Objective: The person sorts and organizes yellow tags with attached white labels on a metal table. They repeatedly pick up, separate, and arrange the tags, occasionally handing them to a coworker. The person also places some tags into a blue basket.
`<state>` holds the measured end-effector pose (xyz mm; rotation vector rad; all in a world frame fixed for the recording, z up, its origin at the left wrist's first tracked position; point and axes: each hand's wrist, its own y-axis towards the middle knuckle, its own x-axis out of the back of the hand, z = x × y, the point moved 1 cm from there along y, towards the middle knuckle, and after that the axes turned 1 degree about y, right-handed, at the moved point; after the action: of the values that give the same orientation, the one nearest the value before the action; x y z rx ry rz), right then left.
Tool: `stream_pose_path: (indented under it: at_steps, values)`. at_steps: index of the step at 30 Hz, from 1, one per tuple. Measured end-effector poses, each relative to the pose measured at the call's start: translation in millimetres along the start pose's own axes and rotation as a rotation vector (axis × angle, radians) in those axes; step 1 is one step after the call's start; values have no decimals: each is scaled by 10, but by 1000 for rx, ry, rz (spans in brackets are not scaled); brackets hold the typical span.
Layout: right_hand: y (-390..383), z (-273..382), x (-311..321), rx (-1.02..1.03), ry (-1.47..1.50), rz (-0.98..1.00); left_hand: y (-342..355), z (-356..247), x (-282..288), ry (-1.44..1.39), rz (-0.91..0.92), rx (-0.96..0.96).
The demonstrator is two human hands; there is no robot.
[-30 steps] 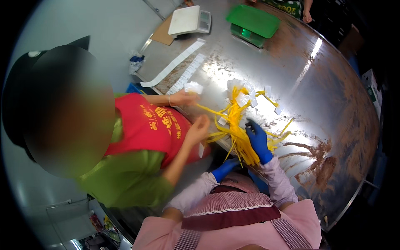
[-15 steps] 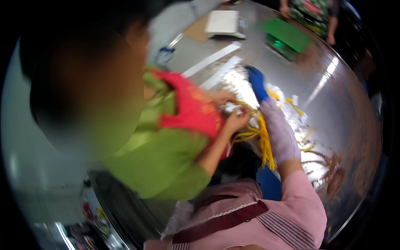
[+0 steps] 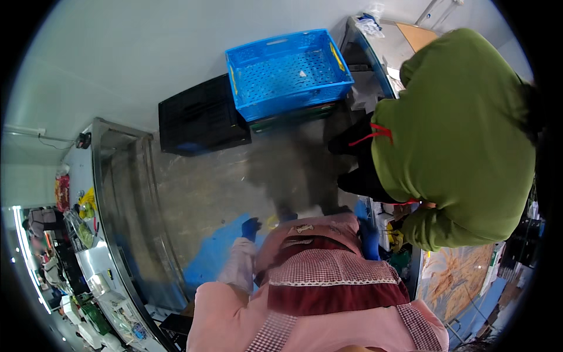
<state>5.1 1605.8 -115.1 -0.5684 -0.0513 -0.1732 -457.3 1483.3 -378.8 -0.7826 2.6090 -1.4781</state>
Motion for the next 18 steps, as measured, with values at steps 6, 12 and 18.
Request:
stream_pose_path:
  at_steps: [6, 12, 18]
  values:
    - [595, 1808, -1042, 415, -86, 5, -72, -910, -848, 164, 476, -278]
    - [1604, 2935, -1452, 597, -19, -82, 25, -2167, -1010, -48, 564, -158]
    - [2846, 3325, -1487, 601, 280, -223, 385, -3153, -418, -187, 175, -189]
